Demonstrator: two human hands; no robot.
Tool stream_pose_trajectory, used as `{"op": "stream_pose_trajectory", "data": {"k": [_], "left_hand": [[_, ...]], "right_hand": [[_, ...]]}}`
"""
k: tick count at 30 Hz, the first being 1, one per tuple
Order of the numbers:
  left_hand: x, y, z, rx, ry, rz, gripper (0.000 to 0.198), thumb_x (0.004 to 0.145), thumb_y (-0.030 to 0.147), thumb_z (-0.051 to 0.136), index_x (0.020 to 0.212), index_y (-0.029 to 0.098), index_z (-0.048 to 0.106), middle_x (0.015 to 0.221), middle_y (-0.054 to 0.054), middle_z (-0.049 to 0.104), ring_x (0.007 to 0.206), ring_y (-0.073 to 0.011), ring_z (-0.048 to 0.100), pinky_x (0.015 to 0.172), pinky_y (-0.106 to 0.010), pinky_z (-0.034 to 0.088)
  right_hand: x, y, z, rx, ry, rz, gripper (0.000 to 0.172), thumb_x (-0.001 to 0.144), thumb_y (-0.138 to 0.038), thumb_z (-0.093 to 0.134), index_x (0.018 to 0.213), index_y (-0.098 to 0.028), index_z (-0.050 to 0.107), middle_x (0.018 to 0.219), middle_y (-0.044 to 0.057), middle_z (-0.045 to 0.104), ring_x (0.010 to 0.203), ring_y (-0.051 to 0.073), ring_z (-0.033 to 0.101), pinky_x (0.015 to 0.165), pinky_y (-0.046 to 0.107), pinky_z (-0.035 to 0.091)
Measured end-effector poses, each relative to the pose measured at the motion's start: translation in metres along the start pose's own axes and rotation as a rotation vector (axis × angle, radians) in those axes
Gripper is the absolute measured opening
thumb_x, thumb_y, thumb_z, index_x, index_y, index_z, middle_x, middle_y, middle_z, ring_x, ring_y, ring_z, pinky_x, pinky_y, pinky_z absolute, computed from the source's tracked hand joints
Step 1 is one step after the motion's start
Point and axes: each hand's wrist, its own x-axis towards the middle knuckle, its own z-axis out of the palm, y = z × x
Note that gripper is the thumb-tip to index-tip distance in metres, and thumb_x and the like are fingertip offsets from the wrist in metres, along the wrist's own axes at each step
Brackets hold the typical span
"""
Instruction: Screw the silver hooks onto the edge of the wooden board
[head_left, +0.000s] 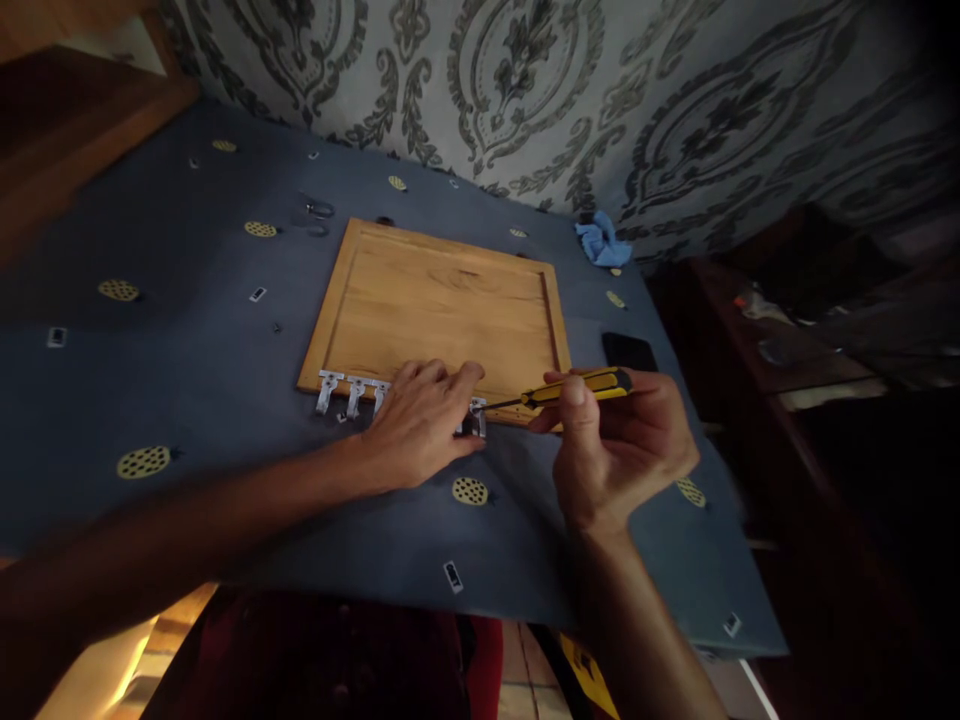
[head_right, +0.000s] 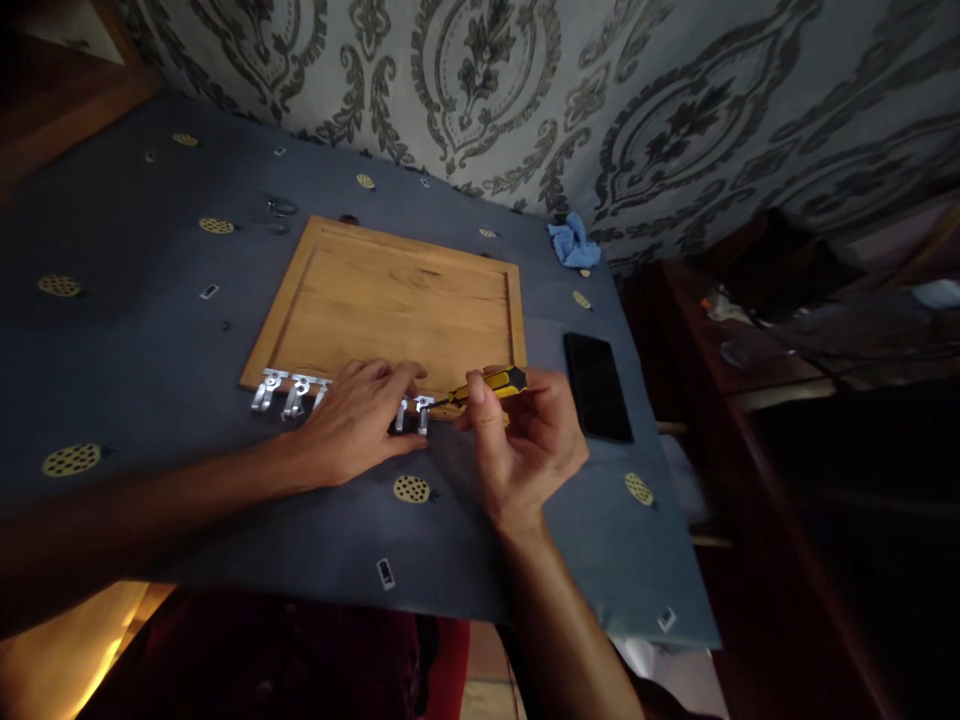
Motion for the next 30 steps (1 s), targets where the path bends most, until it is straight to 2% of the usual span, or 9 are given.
{"op": "stream_pose_trajectory", "data": {"k": [4, 9, 15, 27, 30], "left_hand": [[0.0000, 0.0004, -0.0011, -0.006, -0.012, 0.002, 0.056, 0.084, 0.037, 0.078, 0.126, 0.015, 0.049, 0.110, -0.010, 0.071, 0.114, -0.0308, 0.059, 0.097, -0.043, 0.042], [0.0002, -0.0005, 0.0000, -0.019, -0.008, 0.017, 0.054, 0.085, 0.037, 0.078, 0.125, 0.014, 0.050, 0.109, -0.010, 0.071, 0.114, -0.0304, 0.059, 0.098, -0.042, 0.042], [0.0000, -0.0013, 0.0014, 0.002, -0.003, 0.026, 0.057, 0.085, 0.038, 0.078, 0.127, 0.013, 0.048, 0.110, -0.010, 0.070, 0.112, -0.0313, 0.059, 0.096, -0.043, 0.042], [-0.0006, -0.0022, 0.0034, 0.028, 0.023, 0.032, 0.056, 0.085, 0.039, 0.078, 0.125, 0.015, 0.048, 0.110, -0.010, 0.071, 0.110, -0.0303, 0.060, 0.095, -0.041, 0.043], [-0.0006, -0.0024, 0.0036, 0.034, 0.026, 0.031, 0.056, 0.084, 0.040, 0.078, 0.124, 0.015, 0.048, 0.111, -0.010, 0.070, 0.110, -0.0302, 0.061, 0.094, -0.041, 0.043]], "right_hand": [[0.0071, -0.0005, -0.0020, 0.020, -0.036, 0.007, 0.023, 0.089, -0.037, 0.075, 0.086, -0.019, 0.063, 0.080, 0.000, 0.073, 0.045, 0.010, 0.061, 0.041, 0.023, 0.049], [0.0102, -0.0018, -0.0044, 0.042, 0.129, -0.064, 0.024, 0.092, -0.042, 0.070, 0.088, -0.020, 0.063, 0.080, 0.000, 0.072, 0.045, 0.009, 0.058, 0.040, 0.023, 0.045], [0.0089, 0.0028, -0.0045, 0.031, 0.028, -0.023, 0.022, 0.091, -0.039, 0.072, 0.088, -0.019, 0.064, 0.080, 0.001, 0.072, 0.046, 0.010, 0.060, 0.041, 0.023, 0.048], [0.0079, 0.0034, -0.0044, 0.034, -0.065, -0.019, 0.018, 0.090, -0.035, 0.074, 0.088, -0.019, 0.065, 0.081, 0.001, 0.074, 0.047, 0.011, 0.064, 0.041, 0.022, 0.050], [0.0106, 0.0039, -0.0070, 0.065, -0.124, -0.006, 0.019, 0.088, -0.035, 0.077, 0.087, -0.020, 0.065, 0.080, 0.000, 0.073, 0.047, 0.011, 0.063, 0.041, 0.022, 0.050]]}}
